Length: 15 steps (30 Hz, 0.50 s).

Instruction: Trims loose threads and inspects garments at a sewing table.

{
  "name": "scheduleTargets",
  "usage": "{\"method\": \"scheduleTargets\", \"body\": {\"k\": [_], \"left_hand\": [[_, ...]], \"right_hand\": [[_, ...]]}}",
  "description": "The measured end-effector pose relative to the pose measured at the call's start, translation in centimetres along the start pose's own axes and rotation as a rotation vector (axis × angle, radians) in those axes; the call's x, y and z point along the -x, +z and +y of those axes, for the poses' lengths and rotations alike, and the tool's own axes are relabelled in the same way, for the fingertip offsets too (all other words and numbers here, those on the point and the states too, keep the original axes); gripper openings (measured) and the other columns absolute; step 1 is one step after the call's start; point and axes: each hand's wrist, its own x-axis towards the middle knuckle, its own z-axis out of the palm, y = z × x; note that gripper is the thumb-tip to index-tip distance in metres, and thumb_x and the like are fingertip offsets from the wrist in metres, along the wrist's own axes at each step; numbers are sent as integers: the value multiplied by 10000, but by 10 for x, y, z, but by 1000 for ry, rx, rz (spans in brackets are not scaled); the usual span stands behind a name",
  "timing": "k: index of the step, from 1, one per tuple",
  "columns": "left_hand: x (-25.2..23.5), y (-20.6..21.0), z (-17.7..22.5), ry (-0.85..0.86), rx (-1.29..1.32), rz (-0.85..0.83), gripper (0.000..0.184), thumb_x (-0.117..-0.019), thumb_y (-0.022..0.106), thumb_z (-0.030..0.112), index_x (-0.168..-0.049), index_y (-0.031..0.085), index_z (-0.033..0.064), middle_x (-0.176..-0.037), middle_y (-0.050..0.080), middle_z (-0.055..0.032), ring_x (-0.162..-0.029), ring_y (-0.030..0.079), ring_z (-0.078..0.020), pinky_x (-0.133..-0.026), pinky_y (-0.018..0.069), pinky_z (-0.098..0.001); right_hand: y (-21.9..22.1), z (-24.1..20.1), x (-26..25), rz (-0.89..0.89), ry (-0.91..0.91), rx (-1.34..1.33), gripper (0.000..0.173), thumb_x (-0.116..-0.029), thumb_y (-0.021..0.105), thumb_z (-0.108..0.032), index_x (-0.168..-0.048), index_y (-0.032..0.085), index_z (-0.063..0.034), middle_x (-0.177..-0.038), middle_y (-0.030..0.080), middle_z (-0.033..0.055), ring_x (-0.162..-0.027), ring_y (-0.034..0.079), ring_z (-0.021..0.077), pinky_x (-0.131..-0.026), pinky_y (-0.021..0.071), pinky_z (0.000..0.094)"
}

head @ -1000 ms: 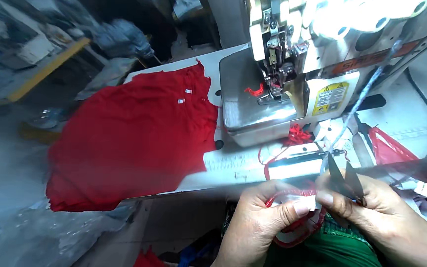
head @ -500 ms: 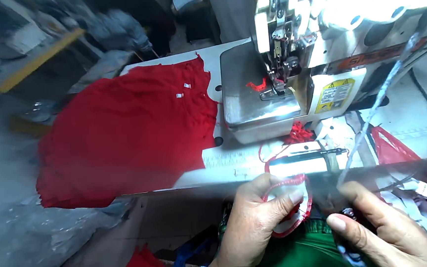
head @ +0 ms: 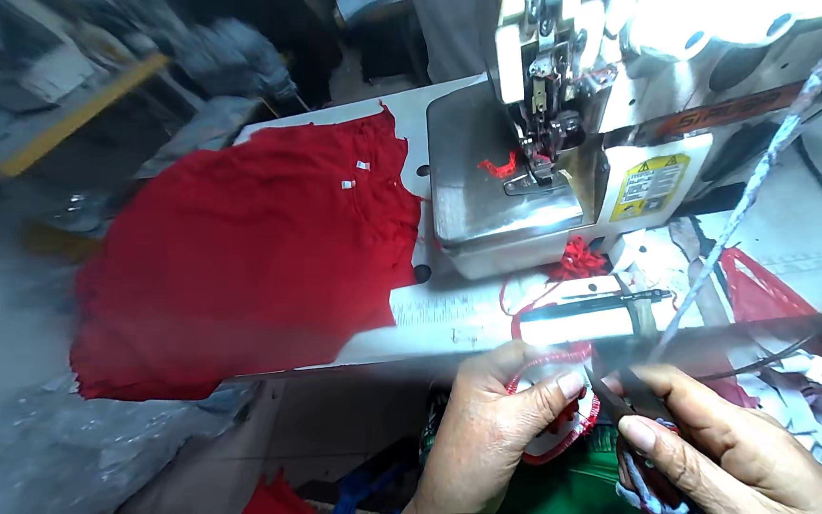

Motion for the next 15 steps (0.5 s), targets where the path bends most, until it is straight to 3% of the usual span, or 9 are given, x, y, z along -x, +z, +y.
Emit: {"method": "scheduleTargets", "body": {"k": [10,15], "left_hand": [[0,-2,-1,7,-43,4,84,-870,717,48,-909,772,99,-852,734,55,-797,685,12,-741,575,-174],[-1,-5,-4,59,-101,-17,64,-879,724,68,-918,769,94,-871,717,58,-809,668,23,-746,564,-161]], "right_hand": [[0,3,-2,-9,-7,40,244,-1063,518,-126,-1231,614,24,-873,688,26,-696,618,-9,-634,525,169],[-2,3,-3,-30,5,34,257,-1067,514,-133,-1246,610,24,-857,690,35,-681,636,24,-615,543,203]]}}
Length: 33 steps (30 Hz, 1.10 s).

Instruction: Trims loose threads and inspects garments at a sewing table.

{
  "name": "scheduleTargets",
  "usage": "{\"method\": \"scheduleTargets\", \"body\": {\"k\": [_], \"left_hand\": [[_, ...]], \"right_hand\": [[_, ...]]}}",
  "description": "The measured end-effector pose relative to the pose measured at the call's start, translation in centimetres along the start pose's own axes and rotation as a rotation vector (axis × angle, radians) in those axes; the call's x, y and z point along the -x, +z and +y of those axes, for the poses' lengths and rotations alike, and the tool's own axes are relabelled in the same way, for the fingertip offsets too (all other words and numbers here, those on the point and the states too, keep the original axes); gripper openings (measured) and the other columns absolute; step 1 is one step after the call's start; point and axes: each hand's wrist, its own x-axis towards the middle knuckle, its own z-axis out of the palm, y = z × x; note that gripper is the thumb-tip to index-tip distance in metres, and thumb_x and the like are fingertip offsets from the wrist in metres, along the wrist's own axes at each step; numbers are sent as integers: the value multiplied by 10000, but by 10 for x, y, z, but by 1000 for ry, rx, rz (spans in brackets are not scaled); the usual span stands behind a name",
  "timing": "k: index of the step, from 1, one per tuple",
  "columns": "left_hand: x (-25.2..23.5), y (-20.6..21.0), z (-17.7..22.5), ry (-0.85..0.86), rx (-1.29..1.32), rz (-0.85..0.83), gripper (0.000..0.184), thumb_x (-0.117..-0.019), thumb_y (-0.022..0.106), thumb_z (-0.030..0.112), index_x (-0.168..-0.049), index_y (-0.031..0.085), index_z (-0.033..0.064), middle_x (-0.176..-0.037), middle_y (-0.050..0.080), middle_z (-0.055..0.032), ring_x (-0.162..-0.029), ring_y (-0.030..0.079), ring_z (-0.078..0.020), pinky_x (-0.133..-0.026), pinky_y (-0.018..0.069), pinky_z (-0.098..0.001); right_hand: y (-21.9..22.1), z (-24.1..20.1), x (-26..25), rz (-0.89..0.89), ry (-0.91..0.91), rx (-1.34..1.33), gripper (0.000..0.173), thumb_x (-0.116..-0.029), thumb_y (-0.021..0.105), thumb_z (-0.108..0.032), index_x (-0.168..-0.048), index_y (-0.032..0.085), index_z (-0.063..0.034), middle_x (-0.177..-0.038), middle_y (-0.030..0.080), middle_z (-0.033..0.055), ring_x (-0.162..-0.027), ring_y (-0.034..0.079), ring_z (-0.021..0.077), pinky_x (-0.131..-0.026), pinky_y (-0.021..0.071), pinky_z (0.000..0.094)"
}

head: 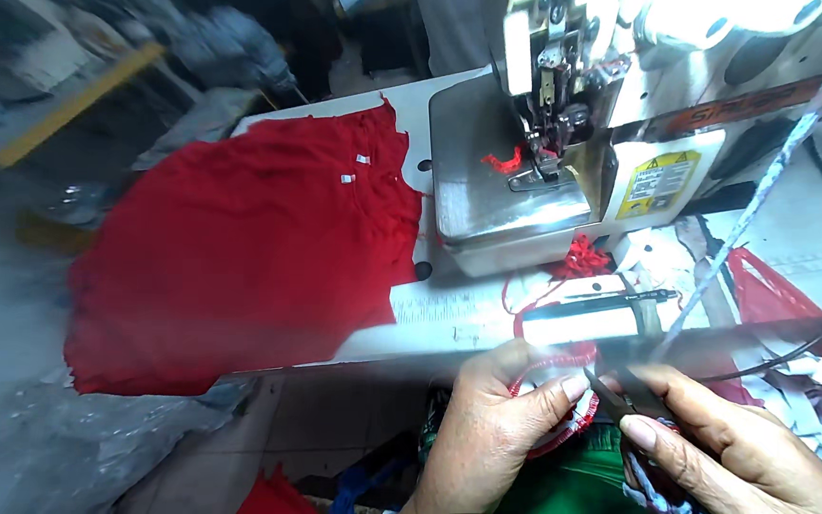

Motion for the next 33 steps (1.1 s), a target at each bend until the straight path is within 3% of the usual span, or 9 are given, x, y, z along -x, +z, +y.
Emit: {"method": "scheduleTargets", "body": {"k": [13,17,20,23,25,28,31,33], "left_hand": [[0,-2,-3,157,-170,-8,88,-903,700,78,-936,776,51,-830,656,42,-781,627,26,-701,532,-118],[0,-2,-2,113,-114,-26,81,-910,696,87,-934,770,64,-838,657,55,-788,631,32,-712,540,-125],[-1,1,-4,20,71,-43,62,-912,702,111,-924,762,107,-911,691,64,-852,659,17,-771,564,-170],[-2,3,-8,13,212,-118,76,-940,699,161,-901,757,132,-1197,677,35,-1049,644,-9,-900,548,-195],[-3,4,-9,21,290,-163,87,-953,680,139,-960,761,111,-1284,684,-3,-1072,666,-27,-918,555,-220],[-3,3,-10,38,343,-207,145,-972,665,148,-1081,756,118,-1145,743,-10,-1001,694,-25,-891,566,-216],[-3,3,-14,90,335,-232,114,-986,648,161,-1063,727,128,-1031,732,23,-934,680,-1,-847,563,-190],[-2,4,-15,100,288,-185,83,-980,655,142,-1027,720,120,-988,717,35,-891,672,7,-811,567,-181]], "right_hand": [[-4,1,-3,-71,61,-85,291,-1075,492,-151,-1310,592,-10,-890,670,-6,-681,622,3,-589,536,188],[3,3,-1,-9,38,-118,256,-1074,492,-136,-1271,591,-5,-861,662,-27,-665,622,-10,-573,541,181],[9,6,-1,49,-22,-129,237,-1075,489,-126,-1228,593,22,-839,663,-11,-673,624,-7,-589,543,184],[10,5,-1,35,-16,-294,191,-1073,475,-99,-1215,568,-11,-842,654,-53,-678,631,-16,-580,548,174],[10,3,-1,-1,38,-480,170,-1066,455,-64,-1214,538,-68,-873,642,-102,-680,632,-22,-565,552,164],[9,1,-2,-55,88,-691,205,-1058,432,-36,-1213,526,-132,-899,646,-131,-673,632,-27,-547,548,152],[9,0,-2,-60,118,-719,196,-1061,436,-43,-1196,533,-145,-861,663,-134,-657,637,-28,-536,539,146],[11,1,0,-8,80,-563,164,-1064,448,-54,-1195,532,-105,-871,652,-124,-683,638,-29,-563,548,156]]}}
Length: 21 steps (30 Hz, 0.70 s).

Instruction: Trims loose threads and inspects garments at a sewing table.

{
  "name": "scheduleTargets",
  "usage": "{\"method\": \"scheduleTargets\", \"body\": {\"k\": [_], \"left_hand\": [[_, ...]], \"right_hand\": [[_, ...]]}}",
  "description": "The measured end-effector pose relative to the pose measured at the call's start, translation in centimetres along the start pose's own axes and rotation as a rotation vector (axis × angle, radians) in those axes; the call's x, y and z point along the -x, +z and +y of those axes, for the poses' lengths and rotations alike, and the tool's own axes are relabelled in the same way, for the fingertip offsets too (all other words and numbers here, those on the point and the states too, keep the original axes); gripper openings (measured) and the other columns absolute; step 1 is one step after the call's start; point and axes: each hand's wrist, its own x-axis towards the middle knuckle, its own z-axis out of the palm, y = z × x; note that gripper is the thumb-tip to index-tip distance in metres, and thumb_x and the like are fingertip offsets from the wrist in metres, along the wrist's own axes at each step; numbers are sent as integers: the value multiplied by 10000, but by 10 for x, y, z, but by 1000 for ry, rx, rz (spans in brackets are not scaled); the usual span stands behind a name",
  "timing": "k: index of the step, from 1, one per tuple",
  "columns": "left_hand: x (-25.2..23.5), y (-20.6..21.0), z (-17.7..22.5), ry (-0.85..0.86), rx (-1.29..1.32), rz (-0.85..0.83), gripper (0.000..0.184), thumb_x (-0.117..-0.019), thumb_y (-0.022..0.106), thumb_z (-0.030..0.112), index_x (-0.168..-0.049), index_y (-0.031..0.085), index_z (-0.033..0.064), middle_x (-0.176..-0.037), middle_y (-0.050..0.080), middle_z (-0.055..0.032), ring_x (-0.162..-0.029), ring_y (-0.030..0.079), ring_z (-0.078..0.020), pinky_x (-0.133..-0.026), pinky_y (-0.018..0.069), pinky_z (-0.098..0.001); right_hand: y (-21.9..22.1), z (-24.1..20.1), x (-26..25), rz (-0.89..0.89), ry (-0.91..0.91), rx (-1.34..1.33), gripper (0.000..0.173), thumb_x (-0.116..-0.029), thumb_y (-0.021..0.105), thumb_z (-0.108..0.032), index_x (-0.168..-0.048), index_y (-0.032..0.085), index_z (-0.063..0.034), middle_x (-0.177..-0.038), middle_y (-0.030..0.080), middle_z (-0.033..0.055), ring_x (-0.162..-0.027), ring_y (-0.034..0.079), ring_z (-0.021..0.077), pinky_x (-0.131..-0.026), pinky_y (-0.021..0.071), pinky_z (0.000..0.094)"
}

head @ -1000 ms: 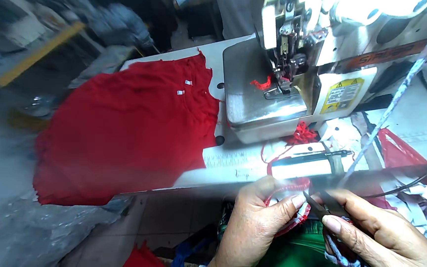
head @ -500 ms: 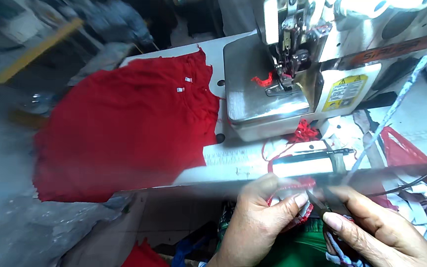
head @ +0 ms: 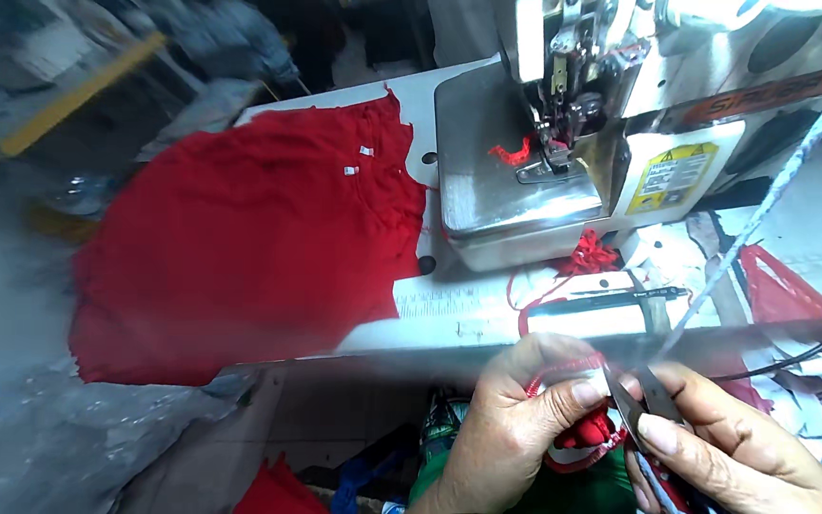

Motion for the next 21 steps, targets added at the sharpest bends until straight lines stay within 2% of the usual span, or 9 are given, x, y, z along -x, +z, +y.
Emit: {"method": "scheduleTargets", "body": {"k": [4,7,11,16,18,21], "left_hand": [[3,6,2,-17,-51,83,52,-963,668,109,-974,719,112,-938,708,51,-849,668,17,-776,568,-172],[5,10,4,-60,-26,114,42,-957,676,113,-974,715,112,-891,715,57,-801,672,15,-740,571,-173],[6,11,8,-113,43,107,42,-951,679,98,-974,712,109,-856,718,54,-765,672,17,-711,567,-166],[5,12,9,-165,133,109,57,-946,673,77,-959,721,105,-861,722,34,-790,686,-4,-741,576,-188],[5,13,8,-162,104,130,63,-946,669,73,-957,722,102,-847,716,32,-773,680,-5,-728,573,-186],[6,8,5,-34,-96,109,53,-964,666,114,-975,717,110,-914,700,57,-837,666,15,-769,568,-174]], "right_hand": [[2,8,4,92,-163,342,185,-1069,476,-79,-1182,573,31,-861,672,-18,-723,650,-17,-643,566,177],[5,16,5,159,-275,469,209,-1064,501,-94,-1161,600,63,-897,700,35,-773,642,-44,-700,542,145],[5,27,5,185,-413,523,222,-1080,494,-136,-1163,584,49,-958,717,47,-841,638,-72,-756,524,110],[5,35,3,207,-486,527,224,-1087,485,-158,-1182,571,27,-1024,718,21,-915,624,-104,-821,506,85],[6,35,2,221,-478,556,224,-1084,491,-159,-1165,577,32,-978,714,28,-883,621,-102,-792,501,80],[1,25,0,161,-381,579,233,-1083,490,-154,-1143,599,43,-859,690,49,-759,624,-47,-693,515,122]]}}
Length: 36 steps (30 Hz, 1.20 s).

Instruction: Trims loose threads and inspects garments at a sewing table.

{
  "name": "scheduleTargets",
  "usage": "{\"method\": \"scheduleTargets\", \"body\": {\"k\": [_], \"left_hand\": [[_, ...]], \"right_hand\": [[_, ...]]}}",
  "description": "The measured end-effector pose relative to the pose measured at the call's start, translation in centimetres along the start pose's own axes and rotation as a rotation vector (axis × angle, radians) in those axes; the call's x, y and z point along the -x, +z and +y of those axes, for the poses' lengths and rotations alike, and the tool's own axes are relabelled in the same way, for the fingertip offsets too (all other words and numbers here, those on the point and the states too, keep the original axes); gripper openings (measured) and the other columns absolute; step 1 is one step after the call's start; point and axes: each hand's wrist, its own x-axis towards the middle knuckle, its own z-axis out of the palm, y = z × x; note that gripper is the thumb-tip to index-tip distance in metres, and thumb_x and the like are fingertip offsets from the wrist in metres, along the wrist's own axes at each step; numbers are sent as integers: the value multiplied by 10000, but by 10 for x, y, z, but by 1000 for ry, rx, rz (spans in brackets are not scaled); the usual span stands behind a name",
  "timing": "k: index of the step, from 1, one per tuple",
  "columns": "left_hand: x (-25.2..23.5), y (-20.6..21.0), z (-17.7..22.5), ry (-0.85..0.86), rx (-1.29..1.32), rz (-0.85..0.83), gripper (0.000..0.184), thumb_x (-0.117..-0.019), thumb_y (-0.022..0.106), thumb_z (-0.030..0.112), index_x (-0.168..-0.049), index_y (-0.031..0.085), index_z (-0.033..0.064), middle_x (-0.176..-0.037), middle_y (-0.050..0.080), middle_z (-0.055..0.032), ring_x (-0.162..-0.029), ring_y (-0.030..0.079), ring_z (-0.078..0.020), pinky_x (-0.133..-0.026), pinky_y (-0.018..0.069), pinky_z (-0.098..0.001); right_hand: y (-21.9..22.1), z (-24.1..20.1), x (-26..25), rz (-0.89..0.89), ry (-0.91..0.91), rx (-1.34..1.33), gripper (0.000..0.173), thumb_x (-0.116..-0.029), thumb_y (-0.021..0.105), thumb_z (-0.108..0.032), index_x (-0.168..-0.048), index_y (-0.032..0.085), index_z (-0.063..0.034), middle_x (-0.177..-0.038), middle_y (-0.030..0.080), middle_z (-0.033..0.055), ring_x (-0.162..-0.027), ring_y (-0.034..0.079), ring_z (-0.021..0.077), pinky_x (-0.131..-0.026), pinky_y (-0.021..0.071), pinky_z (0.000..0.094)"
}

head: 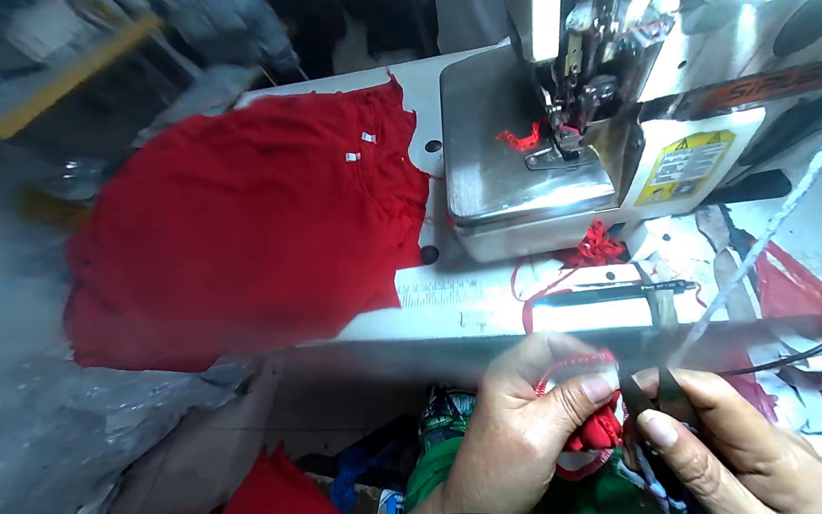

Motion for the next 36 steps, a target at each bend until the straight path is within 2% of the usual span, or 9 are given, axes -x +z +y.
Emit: {"method": "scheduleTargets", "body": {"k": [4,8,12,19,22,25,29,34,36], "left_hand": [[-1,-6,-1,130,-192,-41,73,-975,656,137,-976,712,90,-951,692,45,-894,661,18,-817,565,-167],[-2,-7,0,95,-178,-53,85,-978,651,135,-989,717,83,-944,687,39,-871,653,21,-790,559,-160],[-3,-5,-2,-48,-17,-29,73,-974,649,123,-987,720,114,-879,701,55,-791,660,15,-734,563,-170],[-2,-4,-2,2,-65,-48,71,-980,643,119,-993,711,103,-929,702,50,-853,664,14,-784,566,-178],[-2,-4,-3,16,-70,-52,69,-976,651,120,-991,716,103,-946,701,55,-875,662,16,-798,563,-176],[0,-3,-4,21,-72,-82,69,-980,640,101,-988,707,85,-956,686,66,-886,646,39,-801,553,-156],[2,-3,-6,22,-72,-67,67,-979,640,101,-980,706,87,-953,686,68,-883,644,41,-801,548,-150],[2,-5,-5,49,-92,-66,76,-982,648,130,-993,714,94,-967,684,56,-901,646,31,-809,553,-158],[2,-5,-5,62,-103,-73,84,-987,642,135,-998,710,87,-968,683,51,-897,646,29,-806,553,-155]], "right_hand": [[-17,-6,-7,-171,145,-181,213,-1082,480,-144,-1146,604,17,-843,661,-1,-709,625,-24,-636,539,159],[-20,-8,-9,-216,254,-397,144,-1078,462,-113,-1165,565,-61,-889,651,-87,-710,630,-40,-601,549,151],[-13,-5,-5,-144,184,-261,191,-1079,480,-124,-1160,591,9,-859,663,-24,-715,629,-29,-632,547,164],[-18,-7,-5,-167,162,-173,201,-1078,487,-129,-1151,594,25,-843,655,9,-721,627,-17,-645,540,166],[-17,-8,-4,-130,179,-197,195,-1083,471,-123,-1158,586,17,-870,672,-5,-730,639,-22,-652,555,173],[-20,-6,-5,-45,211,-235,148,-1084,459,-116,-1156,567,-45,-840,658,-78,-696,650,-25,-601,582,176],[-30,-10,-6,-59,215,-235,128,-1075,479,-127,-1155,570,-87,-868,669,-113,-726,652,-48,-619,574,153],[-34,-18,-4,-228,142,-131,219,-1077,478,-106,-1164,591,60,-933,696,56,-780,642,-27,-698,545,167],[-34,-20,-5,-259,141,-71,235,-1073,479,-98,-1173,595,81,-917,695,84,-778,634,-18,-706,529,161]]}}
